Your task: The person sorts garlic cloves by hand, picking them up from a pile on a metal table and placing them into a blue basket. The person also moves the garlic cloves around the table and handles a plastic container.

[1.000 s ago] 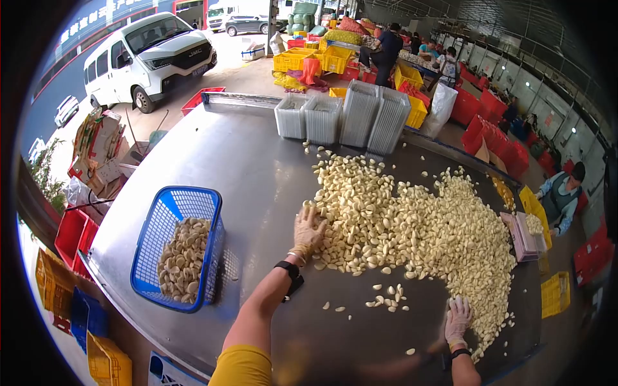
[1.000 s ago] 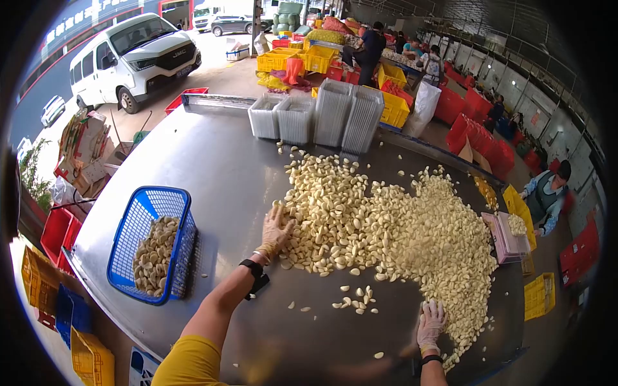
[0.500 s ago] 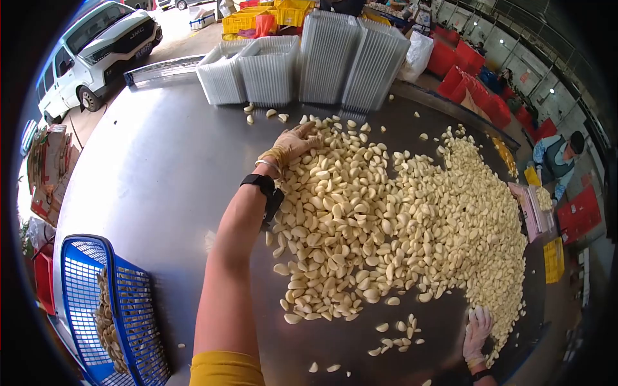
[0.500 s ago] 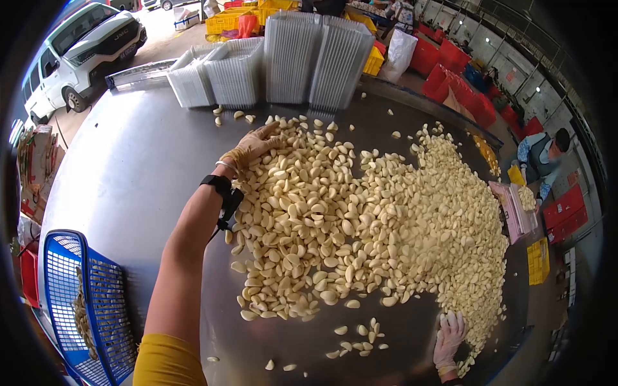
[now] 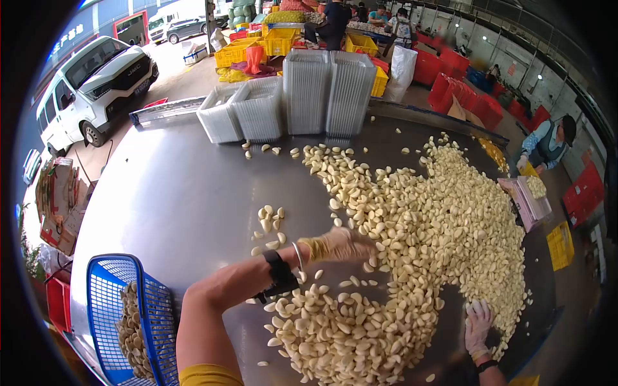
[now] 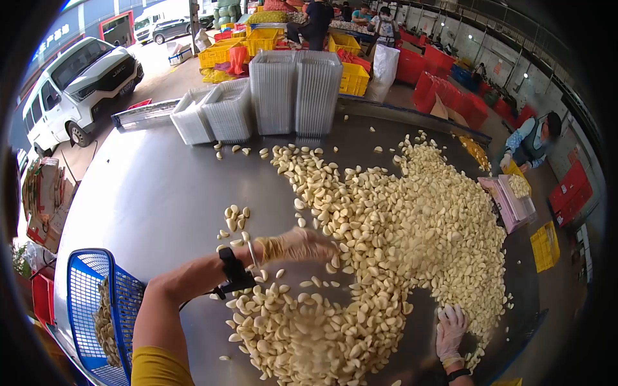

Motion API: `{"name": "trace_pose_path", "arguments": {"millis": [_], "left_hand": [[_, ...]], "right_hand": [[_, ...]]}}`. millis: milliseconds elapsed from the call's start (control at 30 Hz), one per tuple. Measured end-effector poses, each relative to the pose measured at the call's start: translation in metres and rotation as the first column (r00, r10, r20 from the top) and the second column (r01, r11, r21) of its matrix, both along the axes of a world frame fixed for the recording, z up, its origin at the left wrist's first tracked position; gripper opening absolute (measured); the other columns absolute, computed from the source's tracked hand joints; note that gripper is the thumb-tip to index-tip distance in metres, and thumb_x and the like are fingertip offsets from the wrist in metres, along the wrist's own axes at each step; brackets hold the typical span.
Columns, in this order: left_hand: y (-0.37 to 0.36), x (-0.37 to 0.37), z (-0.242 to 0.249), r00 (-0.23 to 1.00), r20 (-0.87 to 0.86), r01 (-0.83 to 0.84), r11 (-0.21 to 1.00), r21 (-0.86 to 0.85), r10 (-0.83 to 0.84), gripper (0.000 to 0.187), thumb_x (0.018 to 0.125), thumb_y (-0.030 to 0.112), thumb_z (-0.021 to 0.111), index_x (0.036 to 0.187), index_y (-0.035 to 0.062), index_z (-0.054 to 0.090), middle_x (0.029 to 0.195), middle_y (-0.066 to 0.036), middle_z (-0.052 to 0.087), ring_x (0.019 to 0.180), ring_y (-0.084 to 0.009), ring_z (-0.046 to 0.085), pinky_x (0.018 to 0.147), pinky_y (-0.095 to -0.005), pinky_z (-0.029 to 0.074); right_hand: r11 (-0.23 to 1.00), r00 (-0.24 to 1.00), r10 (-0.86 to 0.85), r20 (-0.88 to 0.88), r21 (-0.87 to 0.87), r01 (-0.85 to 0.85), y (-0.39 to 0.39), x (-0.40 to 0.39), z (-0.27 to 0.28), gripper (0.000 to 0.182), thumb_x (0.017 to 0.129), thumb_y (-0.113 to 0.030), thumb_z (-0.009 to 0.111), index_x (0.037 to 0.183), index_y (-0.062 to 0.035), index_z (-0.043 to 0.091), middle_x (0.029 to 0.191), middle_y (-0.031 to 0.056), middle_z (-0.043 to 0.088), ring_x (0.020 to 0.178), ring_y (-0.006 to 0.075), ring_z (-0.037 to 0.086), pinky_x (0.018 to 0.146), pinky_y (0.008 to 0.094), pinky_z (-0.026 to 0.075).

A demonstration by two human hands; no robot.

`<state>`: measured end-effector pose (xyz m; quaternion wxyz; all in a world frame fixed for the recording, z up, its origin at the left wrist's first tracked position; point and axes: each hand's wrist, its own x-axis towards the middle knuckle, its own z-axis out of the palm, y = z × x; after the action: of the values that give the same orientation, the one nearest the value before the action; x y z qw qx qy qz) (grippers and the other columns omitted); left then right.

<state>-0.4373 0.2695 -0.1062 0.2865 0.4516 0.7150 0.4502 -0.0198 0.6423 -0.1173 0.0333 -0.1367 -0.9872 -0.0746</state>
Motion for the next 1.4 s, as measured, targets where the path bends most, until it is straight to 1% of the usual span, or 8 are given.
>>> {"name": "trace_pose_path", "arguments": {"millis": [233, 433, 833, 900, 1033, 1200, 1333, 1400], "left_hand": [[-0.002, -0.249, -0.032, 0.430, -0.407, -0.903, 0.381, -0.200, 0.806, 0.087, 0.081, 0.069, 0.059, 0.152, 0.0241, 0.036, 0.155, -0.016, 0.037, 0.144, -0.0376, 0.030, 0.115, -0.0549, 0.025], [0.044, -0.220, -0.032, 0.635, -0.507, -0.702, 0.709, -0.064, 0.583, 0.071, 0.080, 0.062, 0.063, 0.139, 0.0233, 0.057, 0.149, -0.011, 0.045, 0.143, -0.0313, 0.034, 0.117, -0.0449, 0.027], [0.070, 0.038, -0.043, 0.871, 0.355, 0.339, 0.938, 0.069, -0.340, 0.069, 0.091, 0.038, 0.070, 0.151, 0.0252, 0.040, 0.164, -0.012, 0.013, 0.149, -0.0302, 0.021, 0.118, -0.0498, 0.029], [0.047, 0.095, -0.010, 0.746, -0.375, 0.442, 0.831, -0.339, -0.550, 0.064, 0.090, 0.046, 0.068, 0.147, 0.0294, 0.046, 0.166, -0.006, 0.010, 0.151, -0.0274, 0.015, 0.120, -0.0543, 0.015], [0.048, 0.015, 0.010, 0.954, -0.297, 0.023, 0.998, -0.053, -0.038, 0.053, 0.089, 0.052, 0.065, 0.138, 0.0345, 0.056, 0.151, -0.004, 0.044, 0.139, -0.0305, 0.037, 0.114, -0.0570, 0.017], [0.088, -0.196, -0.047, 0.578, -0.199, -0.812, 0.583, -0.037, 0.792, 0.095, 0.082, 0.061, 0.065, 0.156, 0.0141, 0.027, 0.156, -0.016, 0.036, 0.144, -0.0336, 0.035, 0.117, -0.0417, 0.027], [0.155, -0.200, -0.041, 0.802, 0.202, -0.596, 0.770, 0.227, 0.562, 0.091, 0.082, 0.068, 0.059, 0.153, 0.0160, 0.036, 0.149, -0.015, 0.047, 0.131, -0.0348, 0.052, 0.113, -0.0414, 0.034], [0.176, -0.177, -0.011, 0.880, -0.344, -0.413, 0.885, -0.213, 0.328, 0.077, 0.082, 0.069, 0.056, 0.146, 0.0259, 0.050, 0.150, -0.008, 0.048, 0.132, -0.0322, 0.050, 0.112, -0.0407, 0.035]], "right_hand": [[0.999, 1.000, -0.011, -0.015, -0.035, 0.011, 0.003, -0.010, 0.003, 0.040, 0.097, -0.033, 0.040, 0.127, -0.0120, 0.057, 0.141, 0.0098, 0.045, 0.137, 0.0370, 0.033, 0.112, 0.0562, 0.022], [0.998, 1.000, -0.024, -0.013, -0.051, 0.023, 0.000, -0.010, 0.002, 0.040, 0.097, -0.033, 0.041, 0.127, -0.0129, 0.059, 0.138, 0.0083, 0.046, 0.136, 0.0357, 0.033, 0.113, 0.0563, 0.022], [0.999, 0.995, 0.039, -0.088, -0.026, -0.042, 0.006, -0.001, 0.001, 0.038, 0.091, -0.026, 0.049, 0.126, -0.0142, 0.059, 0.139, 0.0074, 0.046, 0.137, 0.0336, 0.033, 0.113, 0.0564, 0.023], [0.999, 0.994, 0.041, -0.106, -0.016, -0.043, 0.005, -0.004, -0.001, 0.038, 0.091, -0.026, 0.050, 0.125, -0.0144, 0.059, 0.139, 0.0075, 0.046, 0.137, 0.0334, 0.033, 0.113, 0.0562, 0.024], [0.998, 0.994, 0.041, -0.101, -0.048, -0.046, 0.001, -0.001, 0.007, 0.039, 0.090, -0.025, 0.052, 0.127, -0.0151, 0.059, 0.139, 0.0073, 0.047, 0.137, 0.0334, 0.034, 0.112, 0.0566, 0.024], [0.999, 0.997, 0.031, -0.070, -0.041, -0.034, 0.008, -0.007, 0.008, 0.041, 0.090, -0.027, 0.051, 0.128, -0.0144, 0.059, 0.136, 0.0082, 0.048, 0.136, 0.0341, 0.035, 0.112, 0.0579, 0.023], [0.997, 0.998, 0.038, -0.047, -0.066, -0.041, 0.005, -0.012, 0.014, 0.040, 0.092, -0.026, 0.048, 0.127, -0.0120, 0.059, 0.133, 0.0095, 0.047, 0.135, 0.0349, 0.034, 0.112, 0.0557, 0.024], [0.997, 0.998, 0.048, -0.046, -0.057, -0.050, 0.005, -0.008, 0.013, 0.039, 0.093, -0.026, 0.047, 0.128, -0.0121, 0.059, 0.134, 0.0093, 0.047, 0.135, 0.0348, 0.035, 0.111, 0.0555, 0.025]]}}
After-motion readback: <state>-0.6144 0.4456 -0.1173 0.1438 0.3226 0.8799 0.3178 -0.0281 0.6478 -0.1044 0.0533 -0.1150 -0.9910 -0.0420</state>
